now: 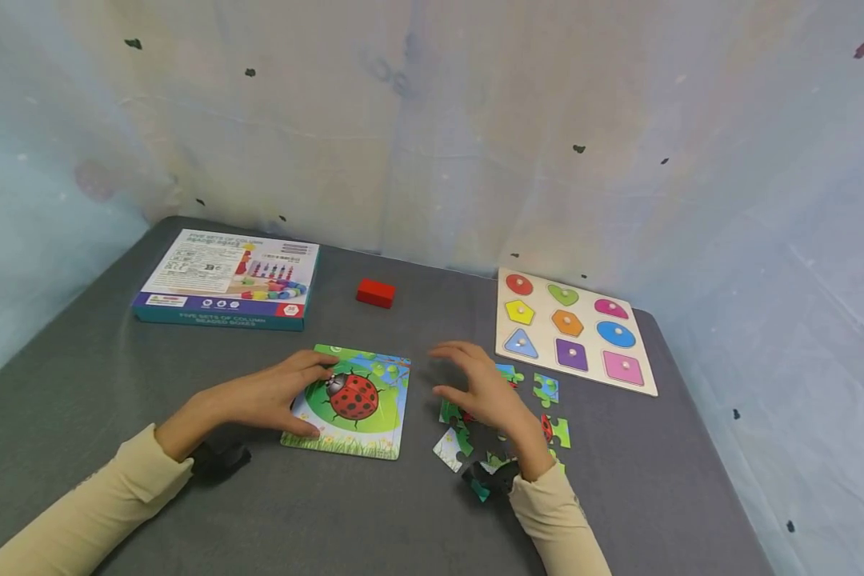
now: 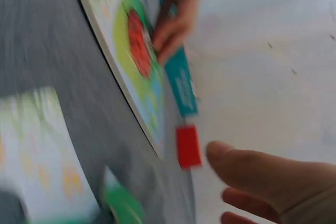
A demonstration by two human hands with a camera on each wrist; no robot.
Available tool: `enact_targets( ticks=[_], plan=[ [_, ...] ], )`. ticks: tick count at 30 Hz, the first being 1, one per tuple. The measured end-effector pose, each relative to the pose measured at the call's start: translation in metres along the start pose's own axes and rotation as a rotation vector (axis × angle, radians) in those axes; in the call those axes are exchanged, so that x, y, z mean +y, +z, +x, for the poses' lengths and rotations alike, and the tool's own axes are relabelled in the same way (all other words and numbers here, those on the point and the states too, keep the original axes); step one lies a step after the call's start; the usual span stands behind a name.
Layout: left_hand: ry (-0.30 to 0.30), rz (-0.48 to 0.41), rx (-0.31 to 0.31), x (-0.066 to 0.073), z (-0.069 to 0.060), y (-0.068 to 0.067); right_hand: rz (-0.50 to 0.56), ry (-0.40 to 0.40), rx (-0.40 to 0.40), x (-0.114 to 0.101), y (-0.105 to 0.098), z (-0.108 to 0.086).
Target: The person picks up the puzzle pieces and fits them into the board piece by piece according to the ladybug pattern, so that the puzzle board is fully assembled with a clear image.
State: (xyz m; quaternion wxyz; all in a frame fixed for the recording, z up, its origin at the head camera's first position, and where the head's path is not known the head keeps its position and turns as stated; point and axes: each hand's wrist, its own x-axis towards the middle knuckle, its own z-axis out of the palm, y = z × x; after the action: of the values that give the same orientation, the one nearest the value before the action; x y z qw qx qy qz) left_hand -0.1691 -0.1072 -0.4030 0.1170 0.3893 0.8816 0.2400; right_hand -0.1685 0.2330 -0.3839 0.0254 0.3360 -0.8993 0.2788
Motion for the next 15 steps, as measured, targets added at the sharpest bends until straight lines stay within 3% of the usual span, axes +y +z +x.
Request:
enact_targets(
  ticks=[15],
  plan=[
    [0.012, -0.024, -0.017, -0.004, -0.001, -0.001, 0.087, 0.159, -0.039, 0.043, -0.040, -0.039]
  ],
)
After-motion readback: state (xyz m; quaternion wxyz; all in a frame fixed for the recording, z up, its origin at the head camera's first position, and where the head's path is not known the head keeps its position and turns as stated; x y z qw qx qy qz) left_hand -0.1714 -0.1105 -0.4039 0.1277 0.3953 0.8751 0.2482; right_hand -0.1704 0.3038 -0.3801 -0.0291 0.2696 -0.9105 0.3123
